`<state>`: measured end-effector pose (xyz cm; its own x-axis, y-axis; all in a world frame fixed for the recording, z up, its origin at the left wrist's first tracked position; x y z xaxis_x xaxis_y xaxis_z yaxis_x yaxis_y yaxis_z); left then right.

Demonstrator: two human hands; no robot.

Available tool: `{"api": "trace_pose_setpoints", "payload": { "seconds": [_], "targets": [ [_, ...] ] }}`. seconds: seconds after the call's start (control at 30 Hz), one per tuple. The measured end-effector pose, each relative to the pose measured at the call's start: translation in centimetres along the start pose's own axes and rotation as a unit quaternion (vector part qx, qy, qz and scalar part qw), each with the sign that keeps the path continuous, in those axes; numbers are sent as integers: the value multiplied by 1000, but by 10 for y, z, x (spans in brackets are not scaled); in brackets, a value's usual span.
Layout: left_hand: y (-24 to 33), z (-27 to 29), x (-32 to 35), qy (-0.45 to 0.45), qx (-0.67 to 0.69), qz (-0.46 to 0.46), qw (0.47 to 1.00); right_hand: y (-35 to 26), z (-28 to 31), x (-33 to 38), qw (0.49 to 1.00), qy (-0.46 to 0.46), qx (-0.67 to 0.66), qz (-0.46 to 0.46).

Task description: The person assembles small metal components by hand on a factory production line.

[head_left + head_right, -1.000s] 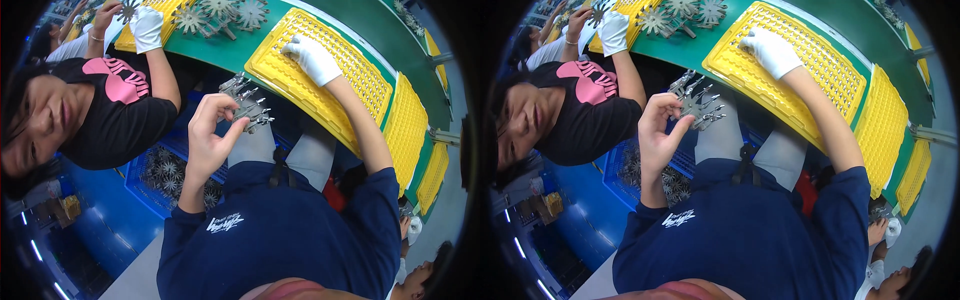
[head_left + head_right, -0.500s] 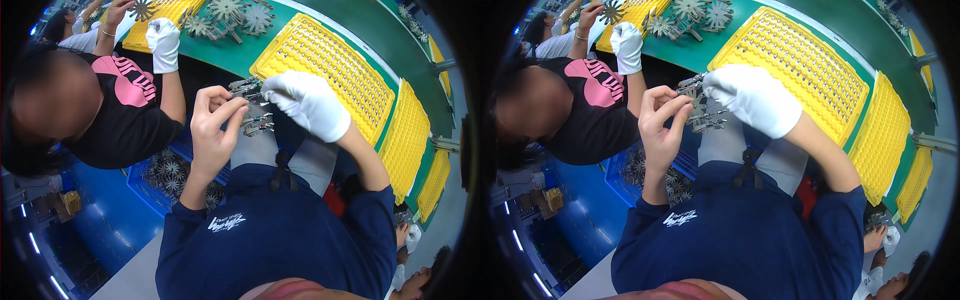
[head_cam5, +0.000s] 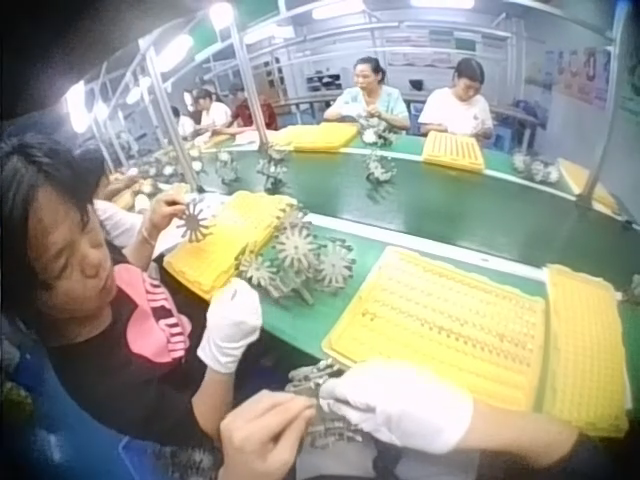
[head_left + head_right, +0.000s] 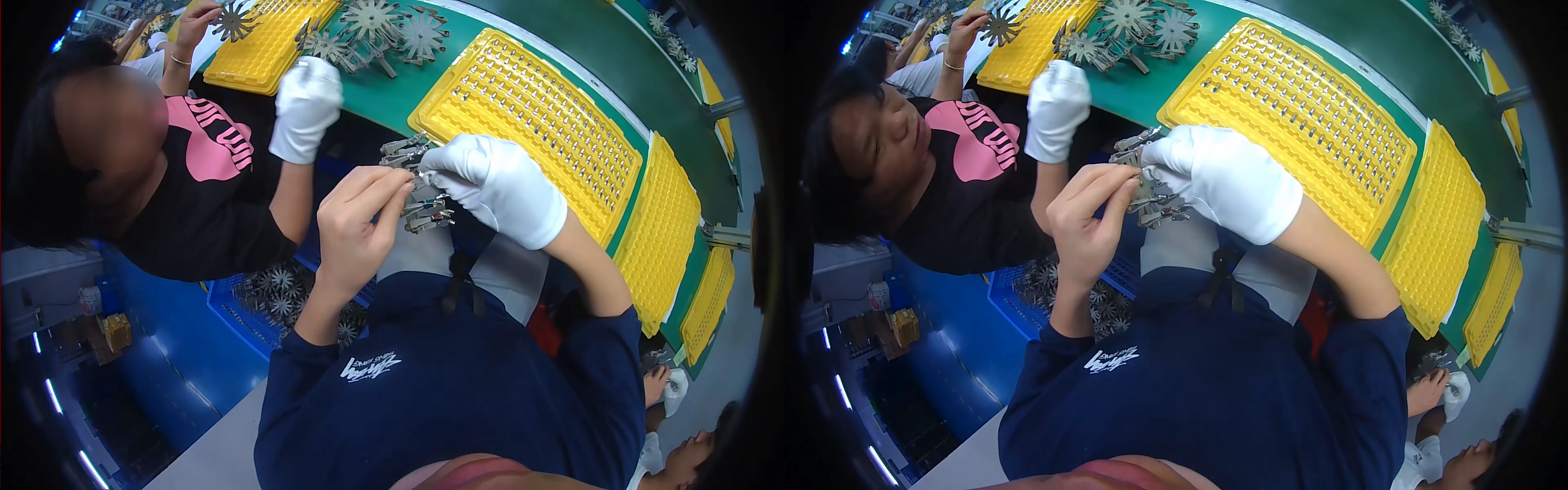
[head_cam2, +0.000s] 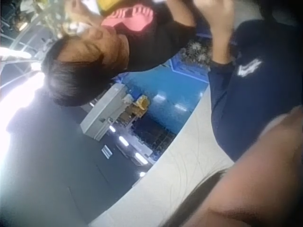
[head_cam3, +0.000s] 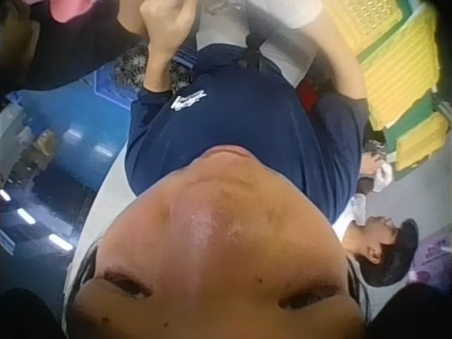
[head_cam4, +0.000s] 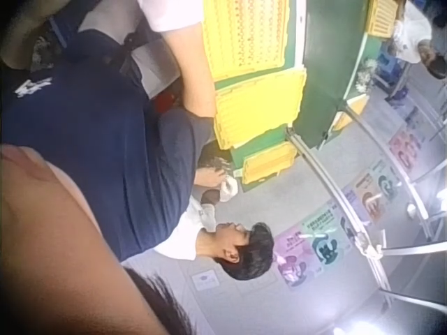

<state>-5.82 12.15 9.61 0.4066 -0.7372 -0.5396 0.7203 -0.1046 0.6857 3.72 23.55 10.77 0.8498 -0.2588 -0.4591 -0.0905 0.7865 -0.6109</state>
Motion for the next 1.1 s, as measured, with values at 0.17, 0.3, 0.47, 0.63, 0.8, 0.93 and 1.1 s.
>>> {"api": "trace_pose_setpoints", "payload": {
  "seconds": [0.17, 0.3, 0.47, 0.63, 0.8, 0.93, 1.1],
  "targets": [
    [9, -7, -7, -19, -29, -52, 998, -10, -10, 1, 993, -30, 110, 32],
    [14, -5, -12, -15, -43, -63, 997, -2, -11, 0, 997, -20, 66, 27],
    [15, -10, -43, -32, -7, -60, 998, 0, 34, -1, 996, 36, 26, -74],
    [-1, 5, -88, 37, 61, -91, 993, 14, 74, 37, 973, 131, 12, -189],
    [-66, 9, -112, 88, 289, 42, 952, 54, 74, 93, 934, 179, -87, -297],
    [-106, 20, -109, 94, 574, 7, 813, 66, 66, 112, 914, 166, -154, -336],
    [-134, 29, -98, 109, 616, 16, 780, 78, 63, 117, 907, 153, -176, -349]
  ]
}}
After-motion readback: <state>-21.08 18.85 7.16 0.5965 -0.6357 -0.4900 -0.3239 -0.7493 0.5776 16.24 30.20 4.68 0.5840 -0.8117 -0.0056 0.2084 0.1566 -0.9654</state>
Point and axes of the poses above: each hand's wrist, its own x-axis away from the middle knuckle, its own z-axis out of the back of the hand, y = z × x, the point moved 9 cm from there along -x, towards the middle knuckle, and after that the axes turned 2 degrees about -z, right-handed, at the moved point
